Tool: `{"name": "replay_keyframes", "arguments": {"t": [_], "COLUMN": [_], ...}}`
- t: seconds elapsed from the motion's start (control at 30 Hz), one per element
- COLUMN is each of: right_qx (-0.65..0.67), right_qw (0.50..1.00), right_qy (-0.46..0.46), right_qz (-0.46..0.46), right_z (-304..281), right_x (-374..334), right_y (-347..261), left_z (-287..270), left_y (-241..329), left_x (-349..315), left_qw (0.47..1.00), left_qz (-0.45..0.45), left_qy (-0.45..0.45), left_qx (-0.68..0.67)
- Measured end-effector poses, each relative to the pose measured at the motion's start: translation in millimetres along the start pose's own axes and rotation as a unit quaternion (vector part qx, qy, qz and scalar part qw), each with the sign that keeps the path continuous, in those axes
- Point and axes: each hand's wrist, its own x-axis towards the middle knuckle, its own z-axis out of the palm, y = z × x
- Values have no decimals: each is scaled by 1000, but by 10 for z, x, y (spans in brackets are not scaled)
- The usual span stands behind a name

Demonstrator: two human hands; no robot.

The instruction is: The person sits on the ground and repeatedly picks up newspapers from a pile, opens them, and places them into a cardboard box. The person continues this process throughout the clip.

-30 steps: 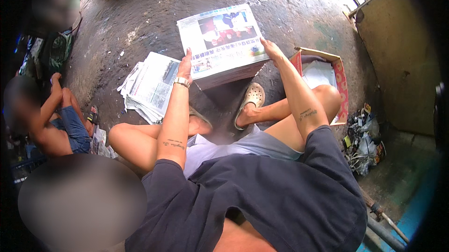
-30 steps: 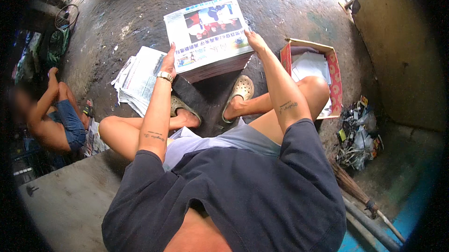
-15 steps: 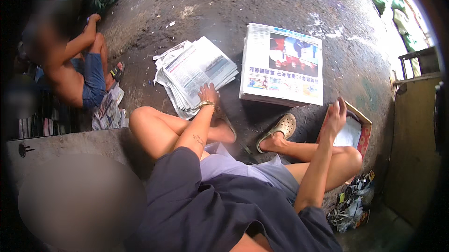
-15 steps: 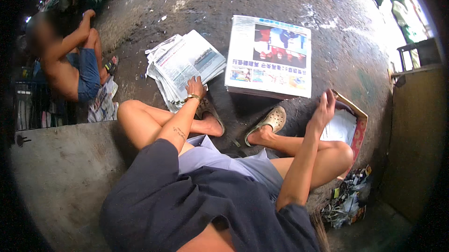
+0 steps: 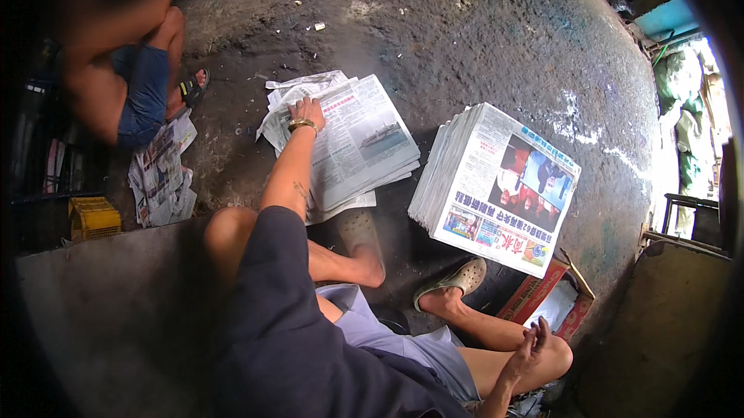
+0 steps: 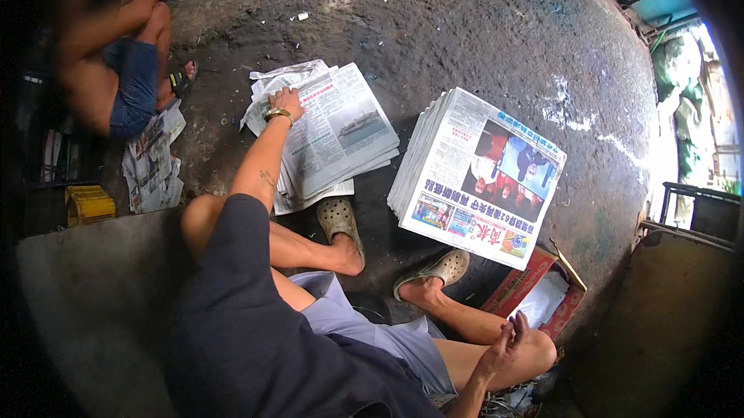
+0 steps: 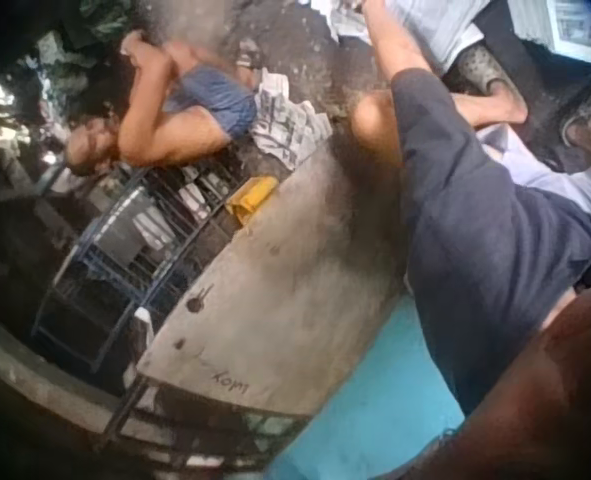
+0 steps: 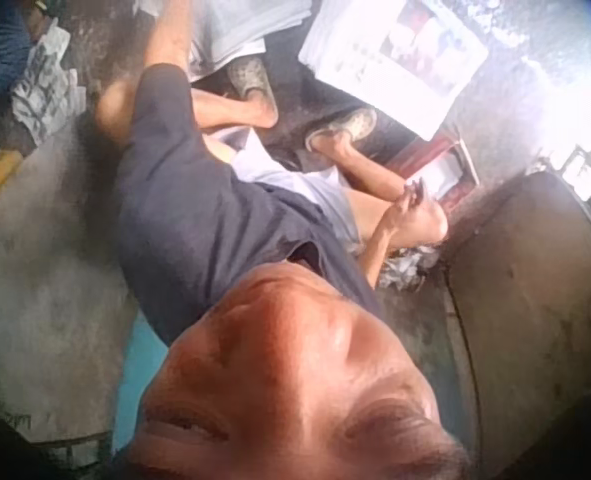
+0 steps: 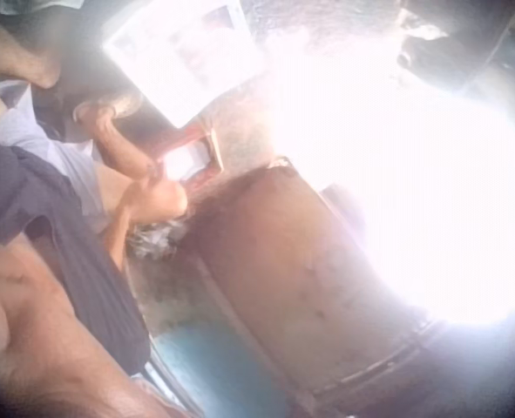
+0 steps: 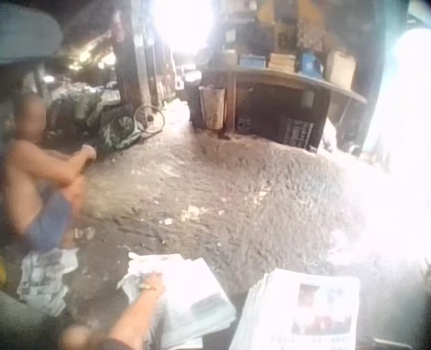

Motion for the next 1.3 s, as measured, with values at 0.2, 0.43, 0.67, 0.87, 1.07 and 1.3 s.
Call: {"name": "replay_keyframes", "arguments": {"t": [0.2,0.43,0.67,0.87,1.07,1.3], "right_qx": [77,142,364,452,312,252], "right_qw": [990,967,764,504,647,667], "right_qy": [-99,-149,-493,-676,-663,-692], "right_qz": [-56,-154,204,292,213,114], "right_z": [675,1207,2040,2015,2087,2343], "right_x": [-59,71,146,-483,-1217,-1051], "right_y": [-271,-888,-1746,-1912,-1671,-1280], "left_z": [-81,-630,-2577,-2789,-1166,-1117], "left_y": [6,4,-246,-694,-1103,-1597], "left_x": [-108,-685,-3070,-5059,-5907,-5353], "left_qw": [994,992,955,924,965,912], "left_qz": [-10,49,250,243,146,0], "left_qy": [-85,-90,161,280,217,283], "left_qx": [-68,-71,-15,93,8,-298]}}
